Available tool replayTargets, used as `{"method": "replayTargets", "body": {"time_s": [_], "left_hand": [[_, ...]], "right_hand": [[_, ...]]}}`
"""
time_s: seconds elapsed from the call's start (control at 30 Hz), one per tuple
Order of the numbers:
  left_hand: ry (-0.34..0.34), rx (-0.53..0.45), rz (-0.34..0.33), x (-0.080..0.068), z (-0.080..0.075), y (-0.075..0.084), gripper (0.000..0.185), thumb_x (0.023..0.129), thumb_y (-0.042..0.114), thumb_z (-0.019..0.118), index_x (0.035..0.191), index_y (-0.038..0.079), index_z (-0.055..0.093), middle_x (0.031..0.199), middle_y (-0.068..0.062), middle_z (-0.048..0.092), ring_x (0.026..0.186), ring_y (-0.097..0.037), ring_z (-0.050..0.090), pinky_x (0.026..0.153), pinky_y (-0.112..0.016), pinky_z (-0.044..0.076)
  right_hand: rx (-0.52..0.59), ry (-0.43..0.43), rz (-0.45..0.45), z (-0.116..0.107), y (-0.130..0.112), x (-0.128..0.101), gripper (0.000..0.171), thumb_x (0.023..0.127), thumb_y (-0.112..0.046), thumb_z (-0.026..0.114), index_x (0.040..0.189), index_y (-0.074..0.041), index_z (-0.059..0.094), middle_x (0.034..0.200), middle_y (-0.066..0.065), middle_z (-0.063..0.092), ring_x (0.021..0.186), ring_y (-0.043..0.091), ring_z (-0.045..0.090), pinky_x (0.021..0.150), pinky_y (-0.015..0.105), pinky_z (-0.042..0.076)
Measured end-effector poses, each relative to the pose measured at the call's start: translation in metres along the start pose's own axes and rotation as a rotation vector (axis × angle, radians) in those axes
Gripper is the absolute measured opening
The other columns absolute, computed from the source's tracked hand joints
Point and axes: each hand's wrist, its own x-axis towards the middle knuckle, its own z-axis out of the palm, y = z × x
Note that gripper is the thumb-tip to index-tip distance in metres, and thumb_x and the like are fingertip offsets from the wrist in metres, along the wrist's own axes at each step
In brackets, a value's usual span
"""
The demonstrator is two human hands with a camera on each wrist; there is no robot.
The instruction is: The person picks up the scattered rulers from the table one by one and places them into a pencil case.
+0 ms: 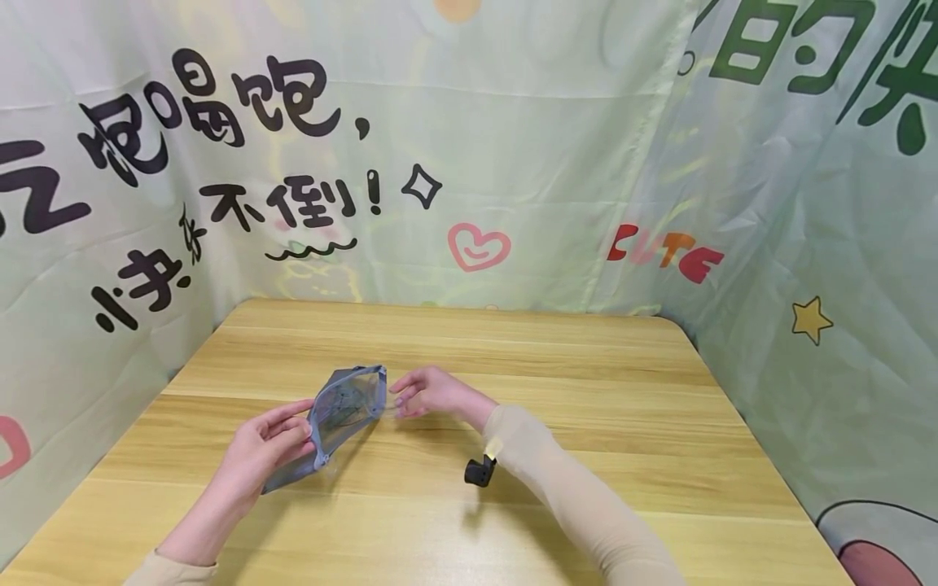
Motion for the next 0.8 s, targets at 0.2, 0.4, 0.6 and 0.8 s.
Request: {"method": "replayTargets", "body": {"time_s": [0.2,0.4,0.6,0.8], "left_hand": [[-0.002,-0.001,-0.003,0.000,0.000,0.000,0.048,0.095,0.002,0.057,0.142,-0.002,0.047,0.088,0.008,0.061,0.082,-0.004,0.065,0.080,-0.019,0.061],[0.000,0.001,-0.004,0.001,0.000,-0.001,0.047,0.095,0.001,0.057,0.142,-0.002,0.048,0.088,0.008,0.060,0.082,-0.004,0.065,0.079,-0.019,0.061],[-0.002,-0.003,-0.003,0.001,0.001,-0.001,0.047,0.095,0.001,0.057,0.141,-0.002,0.048,0.088,0.008,0.060,0.082,-0.005,0.065,0.080,-0.019,0.061],[-0.001,-0.005,0.001,0.001,0.002,-0.001,0.048,0.095,0.001,0.057,0.142,-0.001,0.048,0.089,0.007,0.060,0.081,-0.005,0.065,0.079,-0.019,0.061]], "right_hand": [[0.031,-0.017,0.000,0.005,-0.001,0.006,0.048,0.082,0.010,0.062,0.129,0.010,0.054,0.110,0.022,0.064,0.096,0.027,0.072,0.086,0.032,0.063],[0.051,-0.033,0.001,0.010,-0.003,0.009,0.049,0.082,0.012,0.061,0.130,0.011,0.053,0.111,0.022,0.064,0.093,0.021,0.072,0.090,0.035,0.062],[0.087,-0.044,0.006,0.014,-0.005,0.013,0.050,0.082,0.014,0.061,0.131,0.012,0.051,0.108,0.018,0.063,0.093,0.021,0.071,0.091,0.034,0.062],[0.126,-0.045,0.024,0.019,-0.009,0.017,0.050,0.082,0.017,0.059,0.131,0.013,0.050,0.105,0.016,0.062,0.086,0.017,0.071,0.090,0.034,0.062]]}}
